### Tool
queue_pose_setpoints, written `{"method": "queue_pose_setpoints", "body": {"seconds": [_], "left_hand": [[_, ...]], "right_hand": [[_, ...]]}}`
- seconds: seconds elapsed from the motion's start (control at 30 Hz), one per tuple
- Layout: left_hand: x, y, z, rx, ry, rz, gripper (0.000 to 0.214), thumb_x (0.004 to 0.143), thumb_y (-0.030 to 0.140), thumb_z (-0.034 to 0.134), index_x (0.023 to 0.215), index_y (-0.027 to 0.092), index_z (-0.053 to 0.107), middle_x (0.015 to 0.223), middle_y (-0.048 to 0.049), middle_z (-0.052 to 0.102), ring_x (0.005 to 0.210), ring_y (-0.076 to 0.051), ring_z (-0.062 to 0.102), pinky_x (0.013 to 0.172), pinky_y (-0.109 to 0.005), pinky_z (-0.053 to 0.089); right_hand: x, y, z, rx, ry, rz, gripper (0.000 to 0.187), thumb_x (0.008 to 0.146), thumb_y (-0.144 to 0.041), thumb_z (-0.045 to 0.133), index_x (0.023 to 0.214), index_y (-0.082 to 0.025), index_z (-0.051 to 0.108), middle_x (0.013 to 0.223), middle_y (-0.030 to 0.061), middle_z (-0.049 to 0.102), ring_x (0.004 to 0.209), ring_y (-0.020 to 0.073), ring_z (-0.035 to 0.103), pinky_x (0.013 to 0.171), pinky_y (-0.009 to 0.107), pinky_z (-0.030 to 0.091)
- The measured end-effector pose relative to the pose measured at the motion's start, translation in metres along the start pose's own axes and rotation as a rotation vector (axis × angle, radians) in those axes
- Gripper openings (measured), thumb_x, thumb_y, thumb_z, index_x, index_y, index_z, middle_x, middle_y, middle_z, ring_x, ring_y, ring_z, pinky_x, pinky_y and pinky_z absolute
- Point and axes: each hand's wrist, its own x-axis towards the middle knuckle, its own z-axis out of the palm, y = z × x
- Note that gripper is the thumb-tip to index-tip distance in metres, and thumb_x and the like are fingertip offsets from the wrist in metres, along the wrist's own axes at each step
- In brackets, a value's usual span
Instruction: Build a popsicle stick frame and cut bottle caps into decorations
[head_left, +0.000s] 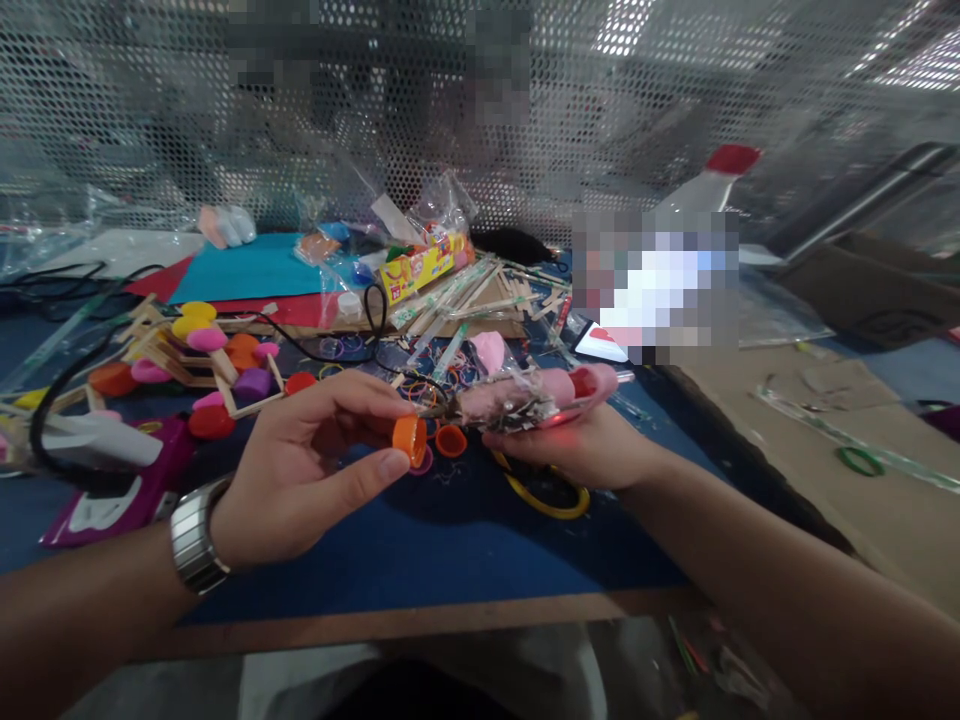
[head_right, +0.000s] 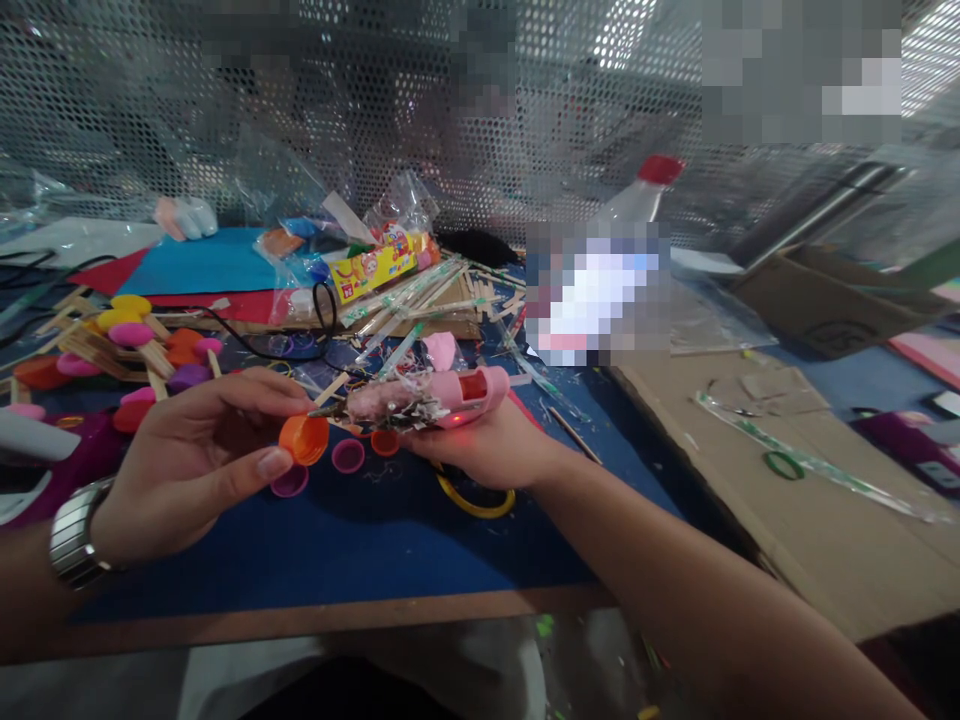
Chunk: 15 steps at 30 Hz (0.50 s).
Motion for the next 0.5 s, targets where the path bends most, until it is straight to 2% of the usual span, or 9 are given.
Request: {"method": "queue_pose_setpoints", "body": {"seconds": [0.2,0.37,0.5], "left_hand": [[-0.0013,-0.0006,0.0010,-0.033,-0.008,-0.016,0.022,0.082,0.017,0.083,0.102,0.026,0.079,0.099,-0.0069,0.074,0.085,-0.020,0.075,0.075,-0.030,0.067],[-0.0017,-0.0002,0.0001,-0.034,-0.005,-0.038,0.023,0.082,0.016,0.083,0.102,0.025,0.079,0.099,-0.0061,0.074,0.086,-0.018,0.075,0.077,-0.026,0.066],[-0.0021,0.0023,0.0002,-0.035,0.010,-0.059,0.022,0.083,0.016,0.083,0.102,0.025,0.079,0.099,-0.0049,0.074,0.087,-0.017,0.075,0.079,-0.026,0.066]], "right_hand": [[-0.0004,-0.0043,0.0014,-0.053,-0.018,0.014,0.021,0.087,-0.013,0.071,0.103,-0.024,0.080,0.096,0.0007,0.082,0.094,0.0198,0.078,0.105,0.036,0.057],[-0.0017,-0.0010,0.0013,-0.003,-0.066,-0.023,0.020,0.089,-0.015,0.071,0.105,-0.022,0.079,0.105,0.0031,0.082,0.096,0.0189,0.077,0.100,0.032,0.060],[-0.0029,0.0030,0.0006,-0.045,-0.060,-0.059,0.019,0.089,-0.018,0.073,0.106,-0.023,0.080,0.109,0.0042,0.082,0.100,0.0212,0.077,0.099,0.033,0.060]]}}
